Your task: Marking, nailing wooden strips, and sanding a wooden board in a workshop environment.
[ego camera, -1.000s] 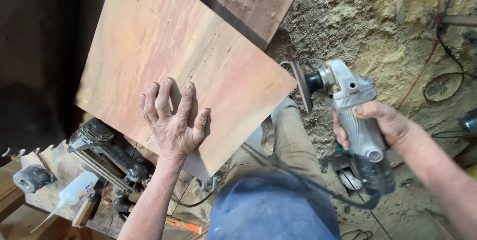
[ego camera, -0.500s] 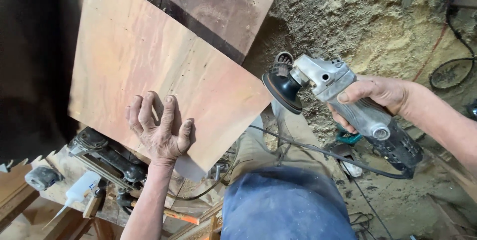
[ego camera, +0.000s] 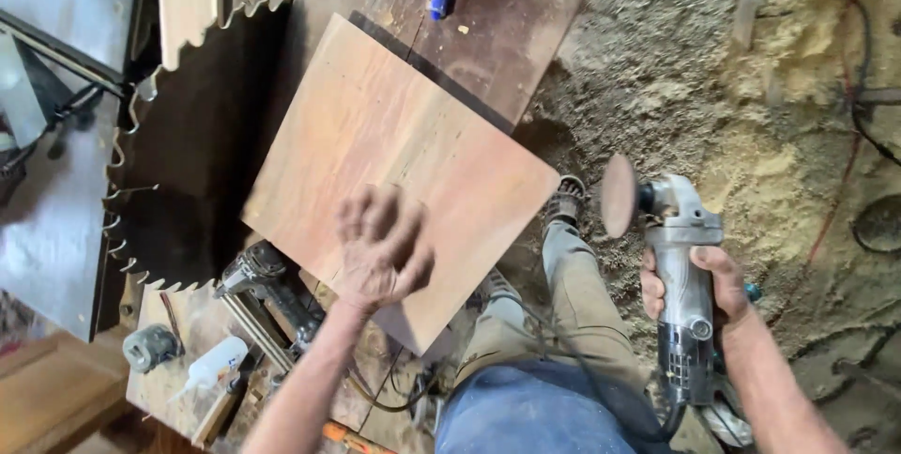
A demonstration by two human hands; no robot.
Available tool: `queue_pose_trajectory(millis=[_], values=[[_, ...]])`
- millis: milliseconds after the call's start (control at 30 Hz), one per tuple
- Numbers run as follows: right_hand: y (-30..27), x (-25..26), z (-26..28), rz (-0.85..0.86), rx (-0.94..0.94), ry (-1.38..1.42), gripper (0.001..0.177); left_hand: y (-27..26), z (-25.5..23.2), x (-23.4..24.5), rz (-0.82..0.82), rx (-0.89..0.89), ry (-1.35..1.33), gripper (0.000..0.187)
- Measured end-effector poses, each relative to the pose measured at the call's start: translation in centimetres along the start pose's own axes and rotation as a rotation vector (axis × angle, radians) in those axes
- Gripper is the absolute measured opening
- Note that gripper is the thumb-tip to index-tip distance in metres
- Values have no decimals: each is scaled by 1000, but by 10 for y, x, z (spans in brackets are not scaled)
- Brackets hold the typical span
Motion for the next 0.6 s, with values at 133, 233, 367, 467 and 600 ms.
queue_pose_trajectory(millis=[133, 233, 367, 467, 600], values=[[-38, 15, -50, -20, 177, 137, 54, -39, -1, 12, 589, -579, -12, 104], [-57, 11, -84, -33, 320, 168, 55, -70, 16, 9, 648, -756, 108, 126], [-58, 13, -126, -53, 407, 217, 55, -69, 2, 0, 476, -643, 40, 88], [-46, 18, -152, -65, 428, 204, 60, -51, -16, -25, 463, -450, 58, 100], [-21, -9, -177, -52, 433, 240, 60, -32, -30, -53, 455, -314, 14, 106]])
Point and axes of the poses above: each hand's wrist, its own y-axis towards the middle knuckle, its own x-axis out of the back of the hand, z = x × y, the point moved 6 cm from there along y, towards the middle knuckle, and after that the axes turned 4 degrees about -x, right-handed, at the moved point
